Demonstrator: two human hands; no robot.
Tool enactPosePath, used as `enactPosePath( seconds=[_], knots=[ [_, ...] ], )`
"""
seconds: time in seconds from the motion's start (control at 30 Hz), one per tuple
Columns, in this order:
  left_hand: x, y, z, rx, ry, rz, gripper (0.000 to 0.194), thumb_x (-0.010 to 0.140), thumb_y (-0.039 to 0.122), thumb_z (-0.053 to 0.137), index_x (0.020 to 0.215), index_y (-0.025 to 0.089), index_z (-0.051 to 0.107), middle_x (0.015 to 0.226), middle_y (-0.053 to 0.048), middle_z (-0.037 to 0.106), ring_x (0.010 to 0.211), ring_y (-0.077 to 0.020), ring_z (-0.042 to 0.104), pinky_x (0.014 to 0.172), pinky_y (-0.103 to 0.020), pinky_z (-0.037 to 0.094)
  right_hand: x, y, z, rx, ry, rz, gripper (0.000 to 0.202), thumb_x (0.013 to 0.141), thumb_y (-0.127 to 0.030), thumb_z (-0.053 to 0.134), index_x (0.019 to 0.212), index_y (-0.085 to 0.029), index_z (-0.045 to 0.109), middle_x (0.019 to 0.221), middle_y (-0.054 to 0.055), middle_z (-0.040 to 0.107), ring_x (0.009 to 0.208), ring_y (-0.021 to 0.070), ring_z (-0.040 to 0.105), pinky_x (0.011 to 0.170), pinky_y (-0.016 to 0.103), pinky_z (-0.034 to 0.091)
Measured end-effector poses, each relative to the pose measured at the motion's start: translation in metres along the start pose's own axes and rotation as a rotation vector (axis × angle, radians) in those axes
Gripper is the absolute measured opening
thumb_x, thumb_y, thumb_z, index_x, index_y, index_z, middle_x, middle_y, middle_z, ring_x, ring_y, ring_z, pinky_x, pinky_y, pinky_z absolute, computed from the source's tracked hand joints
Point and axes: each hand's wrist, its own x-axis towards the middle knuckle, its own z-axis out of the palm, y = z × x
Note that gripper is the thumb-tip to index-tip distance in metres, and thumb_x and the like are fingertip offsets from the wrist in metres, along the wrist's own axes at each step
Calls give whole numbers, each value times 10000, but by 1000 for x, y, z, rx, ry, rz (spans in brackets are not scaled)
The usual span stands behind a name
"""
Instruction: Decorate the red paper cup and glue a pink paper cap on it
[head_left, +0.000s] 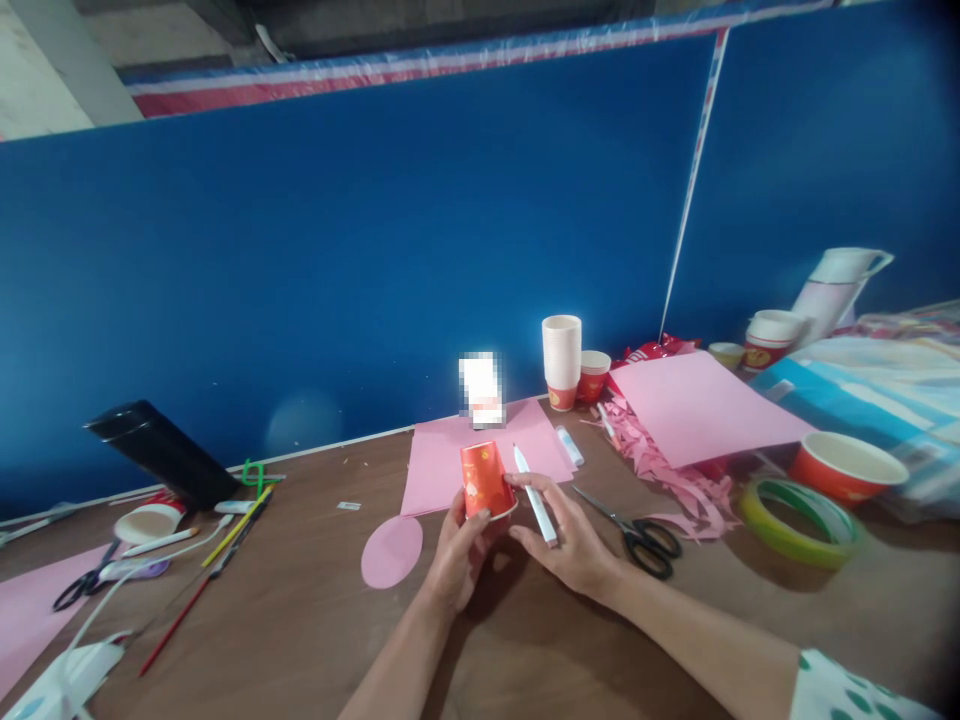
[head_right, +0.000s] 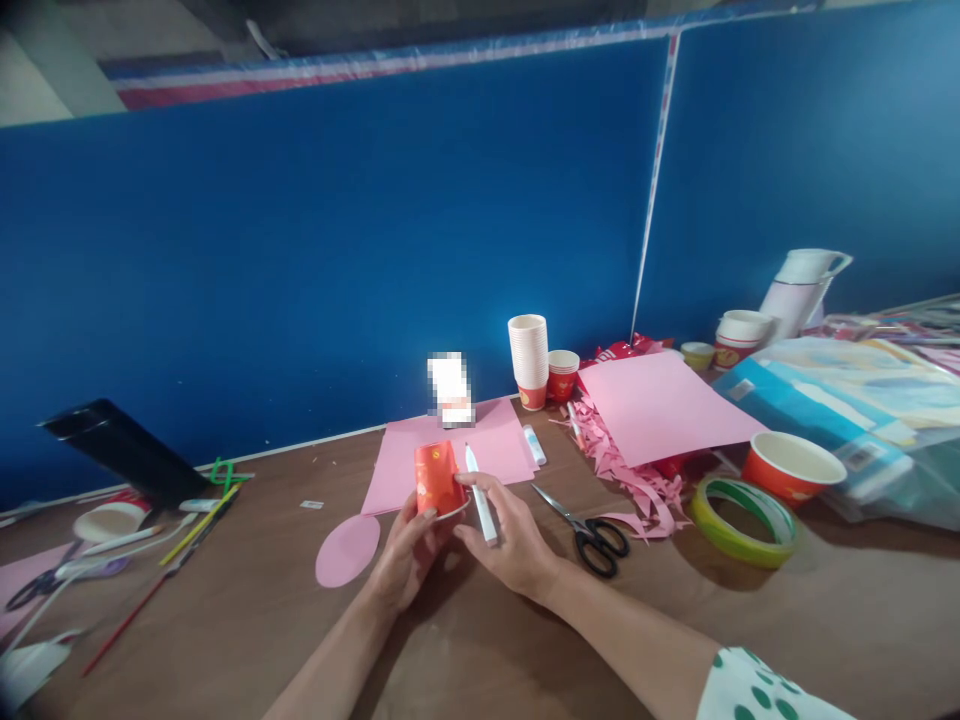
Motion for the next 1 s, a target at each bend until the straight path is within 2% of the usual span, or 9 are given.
enactPosePath(
  seconds=[0.17, 0.33, 0.57, 0.7, 0.8, 1.0],
  knots=[
    [1, -2, -3, -79, -22, -10, 341, 795, 222, 617, 1134, 191, 595, 1106, -78, 662, 1010, -215, 613, 959, -373, 421, -3, -2, -1, -47, -44, -18, 515, 779, -113, 603, 1257, -219, 442, 1196, 82, 579, 1107, 211, 555, 967, 344, 451],
    [3, -1, -3, -85, 32, -18, 305, 820, 262, 613, 1115, 184, 609, 1076, -78, 677, 980, -201, 625, 956, -363, 428, -3, -2, 1, -77, -28, -64, 493, 789, -104, 589, 1248, -222, 453, 1168, 83, 592, 1078, 204, 572, 947, 336, 465],
    [5, 3, -8, -257, 89, -112, 427, 812, 296, 610, 1214, 171, 541, 1081, -99, 675, 995, -225, 631, 995, -408, 416, -3, -9, -1, -122, 182, -164, 256, 896, -128, 446, 1102, -224, 563, 1004, 76, 639, 968, 197, 614, 857, 329, 498],
    [4, 4, -9, -295, 114, -149, 439, 818, 288, 571, 1215, 105, 530, 1049, -138, 685, 1039, -260, 618, 1017, -424, 399, -3, -17, -5, -72, 240, -216, 210, 920, -186, 418, 1045, -212, 585, 874, 59, 641, 816, 182, 627, 770, 308, 514],
    [4, 3, -10, -302, 106, -181, 397, 826, 320, 539, 1134, 72, 573, 1014, -158, 694, 1027, -276, 625, 1025, -449, 390, -4, -20, -7, -72, 211, -228, 219, 911, -201, 436, 1069, -217, 588, 915, 71, 650, 843, 198, 626, 784, 328, 506],
    [4, 2, -11, -252, 166, -183, 290, 807, 350, 576, 935, 97, 638, 904, -132, 713, 876, -250, 665, 966, -444, 451, -7, -21, -7, -67, 143, -222, 269, 912, -196, 416, 1125, -254, 570, 985, 75, 663, 900, 219, 624, 824, 360, 493]
  ],
)
